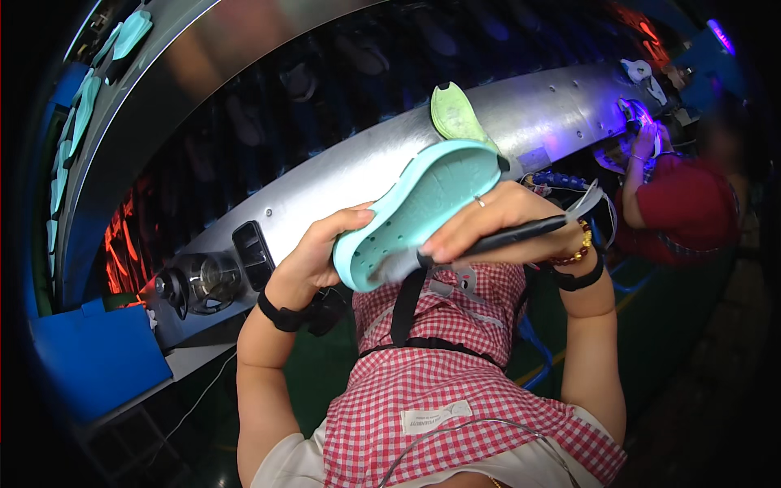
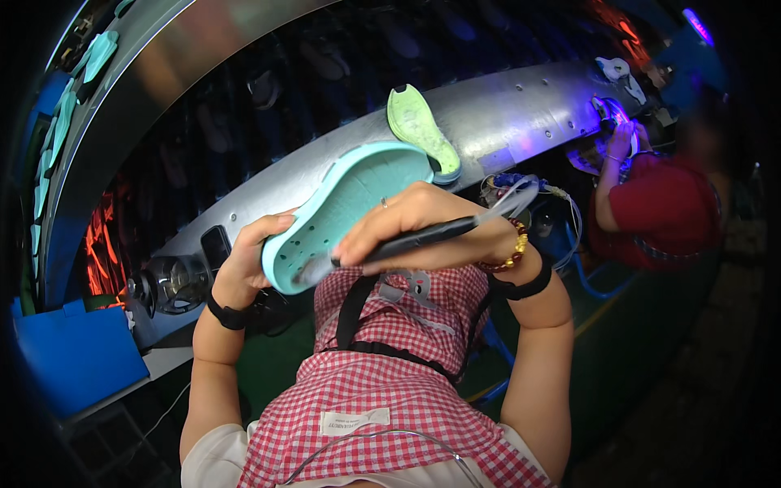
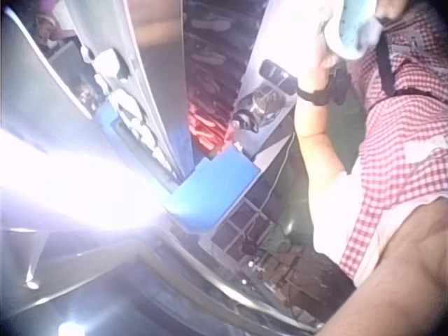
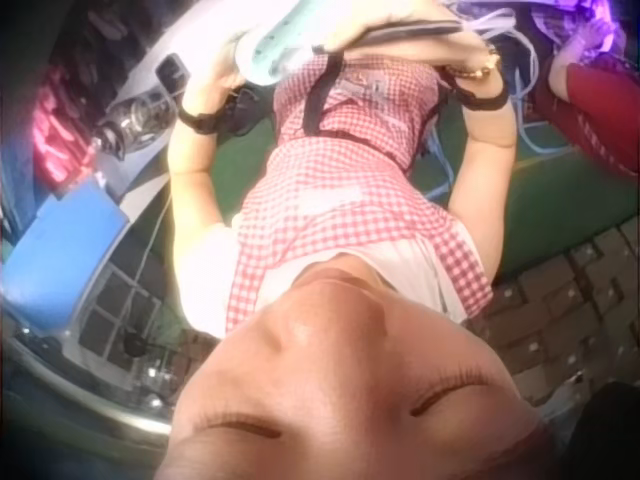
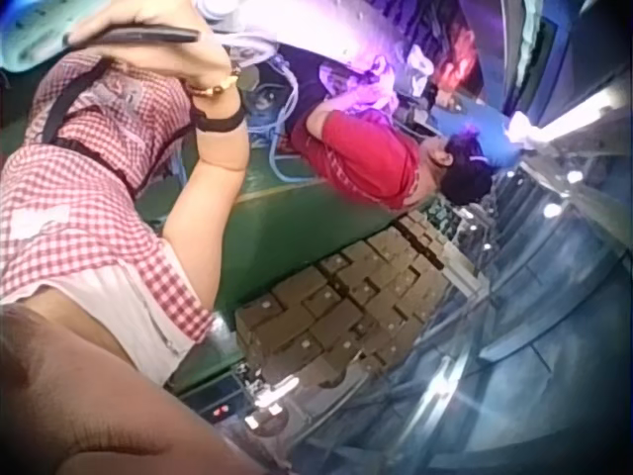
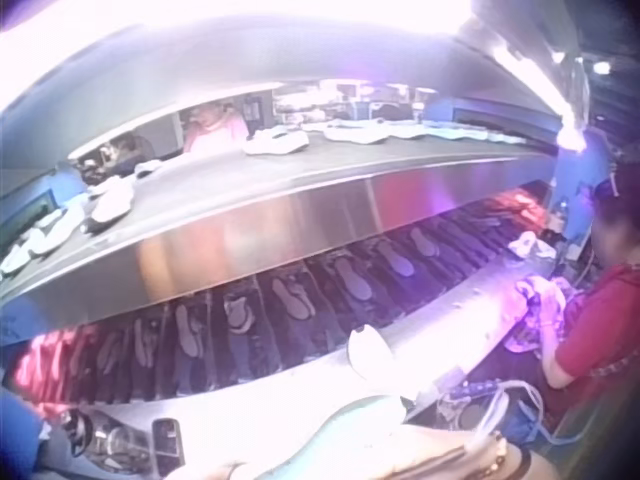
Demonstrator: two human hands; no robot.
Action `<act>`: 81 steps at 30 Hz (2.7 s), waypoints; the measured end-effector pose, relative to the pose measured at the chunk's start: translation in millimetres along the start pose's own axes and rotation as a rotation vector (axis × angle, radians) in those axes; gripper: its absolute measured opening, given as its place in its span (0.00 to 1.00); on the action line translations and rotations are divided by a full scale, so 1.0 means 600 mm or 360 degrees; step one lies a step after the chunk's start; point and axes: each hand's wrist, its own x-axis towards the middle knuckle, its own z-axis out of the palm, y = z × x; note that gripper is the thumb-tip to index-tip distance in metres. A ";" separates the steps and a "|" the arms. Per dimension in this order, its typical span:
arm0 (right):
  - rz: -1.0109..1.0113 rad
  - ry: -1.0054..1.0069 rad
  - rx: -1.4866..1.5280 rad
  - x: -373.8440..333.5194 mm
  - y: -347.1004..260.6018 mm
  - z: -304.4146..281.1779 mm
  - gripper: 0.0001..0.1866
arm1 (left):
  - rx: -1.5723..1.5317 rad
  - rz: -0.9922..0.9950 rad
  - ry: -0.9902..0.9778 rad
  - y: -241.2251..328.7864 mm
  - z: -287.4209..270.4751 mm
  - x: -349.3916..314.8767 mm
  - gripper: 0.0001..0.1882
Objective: Applying adhesive to the surfaces of shoe soles using a specialized brush on a production line.
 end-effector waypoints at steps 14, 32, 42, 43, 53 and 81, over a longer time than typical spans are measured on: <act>-0.0153 0.0360 0.0001 -0.052 0.013 0.014 0.11 | 0.0201 0.0313 0.0334 -0.003 -0.023 -0.036 0.29; 0.0415 0.1166 0.0640 -0.019 0.068 0.053 0.08 | -0.0745 0.0658 -0.0076 -0.075 -0.037 0.081 0.44; -0.0084 0.0688 -0.0670 -0.019 0.041 0.088 0.08 | -0.0572 0.1085 0.0273 -0.061 -0.038 0.081 0.45; -0.0079 0.0691 -0.0662 -0.021 0.035 0.076 0.08 | -0.0573 0.1076 0.0279 -0.063 -0.034 0.079 0.45; -0.0022 0.0592 0.0074 -0.014 0.016 0.068 0.11 | -0.0711 0.1376 -0.0039 -0.044 -0.007 0.074 0.44; 0.0102 0.1053 0.0667 0.003 0.023 0.054 0.09 | -0.0636 0.1126 -0.0037 -0.044 0.026 0.058 0.31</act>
